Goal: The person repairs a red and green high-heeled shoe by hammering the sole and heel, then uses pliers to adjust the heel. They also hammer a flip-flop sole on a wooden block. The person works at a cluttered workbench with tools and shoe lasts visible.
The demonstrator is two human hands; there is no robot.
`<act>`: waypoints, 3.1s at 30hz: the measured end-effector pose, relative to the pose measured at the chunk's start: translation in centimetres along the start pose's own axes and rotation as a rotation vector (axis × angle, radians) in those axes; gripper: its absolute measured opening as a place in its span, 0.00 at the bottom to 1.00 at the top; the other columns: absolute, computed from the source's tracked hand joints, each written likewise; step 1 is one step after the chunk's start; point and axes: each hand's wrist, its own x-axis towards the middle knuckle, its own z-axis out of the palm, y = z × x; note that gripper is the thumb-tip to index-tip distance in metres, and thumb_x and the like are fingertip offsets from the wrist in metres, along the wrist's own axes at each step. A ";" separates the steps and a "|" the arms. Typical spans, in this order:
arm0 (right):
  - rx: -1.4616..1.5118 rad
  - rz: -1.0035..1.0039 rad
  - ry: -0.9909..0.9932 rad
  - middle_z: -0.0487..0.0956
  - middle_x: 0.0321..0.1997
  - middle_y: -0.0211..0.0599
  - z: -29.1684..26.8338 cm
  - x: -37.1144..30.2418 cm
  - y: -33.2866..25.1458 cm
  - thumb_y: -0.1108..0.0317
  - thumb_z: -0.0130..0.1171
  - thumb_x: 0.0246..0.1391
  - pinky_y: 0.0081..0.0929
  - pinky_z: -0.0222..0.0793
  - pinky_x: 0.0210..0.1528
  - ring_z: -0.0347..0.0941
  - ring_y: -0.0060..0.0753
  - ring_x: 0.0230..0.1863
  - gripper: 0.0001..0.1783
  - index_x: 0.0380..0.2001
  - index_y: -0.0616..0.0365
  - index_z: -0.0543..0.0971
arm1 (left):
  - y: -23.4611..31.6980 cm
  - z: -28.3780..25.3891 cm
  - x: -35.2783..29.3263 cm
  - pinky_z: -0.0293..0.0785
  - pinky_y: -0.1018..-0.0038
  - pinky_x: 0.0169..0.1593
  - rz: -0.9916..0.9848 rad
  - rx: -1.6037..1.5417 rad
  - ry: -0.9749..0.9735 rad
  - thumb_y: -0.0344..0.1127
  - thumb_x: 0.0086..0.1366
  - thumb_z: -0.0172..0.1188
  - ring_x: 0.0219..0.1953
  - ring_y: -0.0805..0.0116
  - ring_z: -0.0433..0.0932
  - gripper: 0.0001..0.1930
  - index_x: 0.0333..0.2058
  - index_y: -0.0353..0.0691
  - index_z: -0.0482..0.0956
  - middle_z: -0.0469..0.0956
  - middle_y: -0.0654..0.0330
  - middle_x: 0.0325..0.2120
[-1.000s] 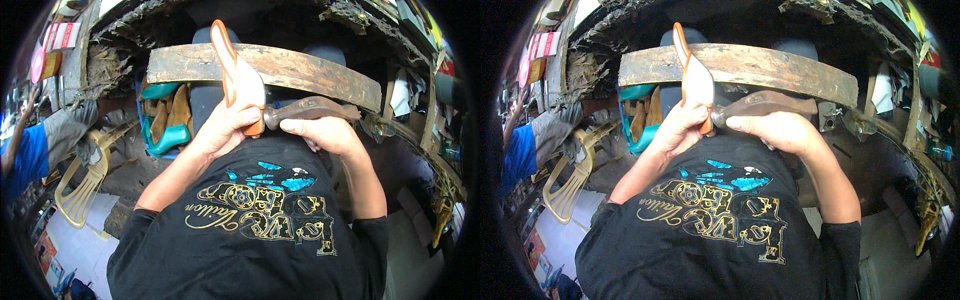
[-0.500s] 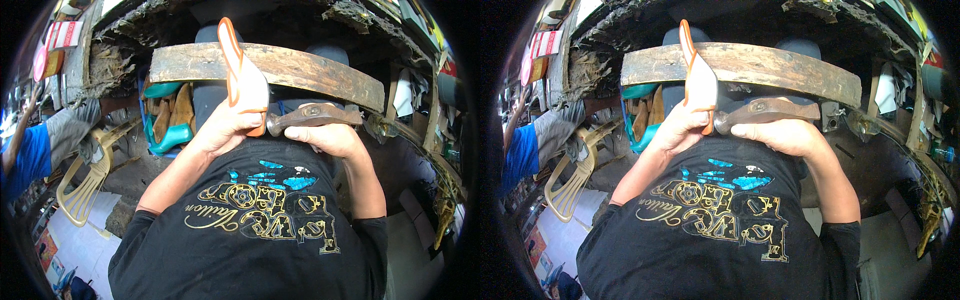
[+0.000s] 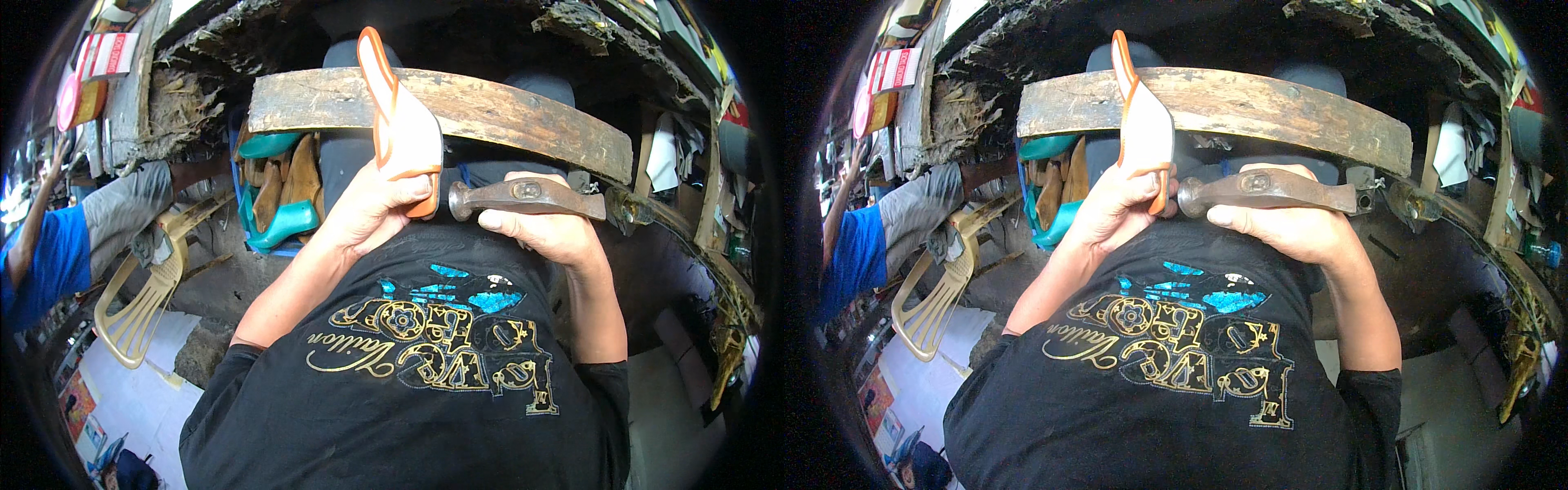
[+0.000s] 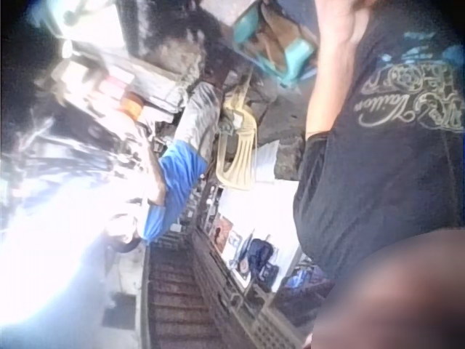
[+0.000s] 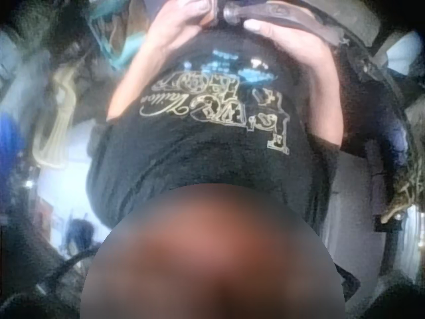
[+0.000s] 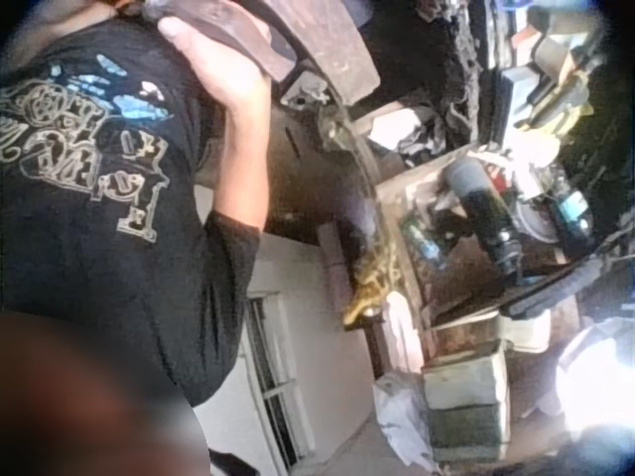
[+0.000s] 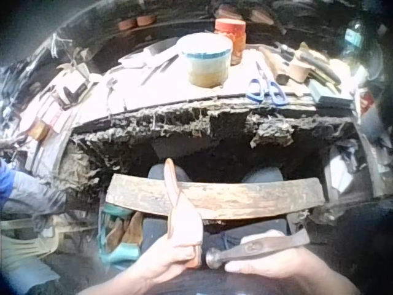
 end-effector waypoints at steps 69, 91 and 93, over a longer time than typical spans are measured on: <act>-0.999 -0.447 0.830 0.79 0.34 0.48 0.1 3.1 -2.7 0.66 0.55 0.65 0.41 0.75 0.31 0.78 0.47 0.30 0.13 0.45 0.65 0.77 | 2.2 0.1 6.9 0.81 0.82 0.27 0.838 0.722 0.334 0.32 0.66 0.67 0.37 0.74 0.82 0.25 0.60 0.37 0.72 0.80 0.56 0.44; -0.487 -0.429 0.833 0.81 0.36 0.53 -0.8 4.3 -1.2 0.63 0.60 0.64 0.41 0.76 0.44 0.81 0.55 0.39 0.14 0.43 0.65 0.79 | 2.0 -0.6 7.7 0.77 0.72 0.53 1.019 0.758 0.359 0.29 0.61 0.68 0.44 0.70 0.80 0.25 0.56 0.34 0.73 0.80 0.56 0.43; -0.822 -0.172 0.601 0.82 0.42 0.53 0.2 5.1 -0.9 0.66 0.60 0.62 0.45 0.76 0.50 0.82 0.54 0.46 0.15 0.48 0.63 0.79 | 1.9 -0.8 7.8 0.79 0.74 0.48 1.100 0.798 0.361 0.29 0.62 0.68 0.40 0.72 0.80 0.26 0.57 0.34 0.72 0.80 0.55 0.43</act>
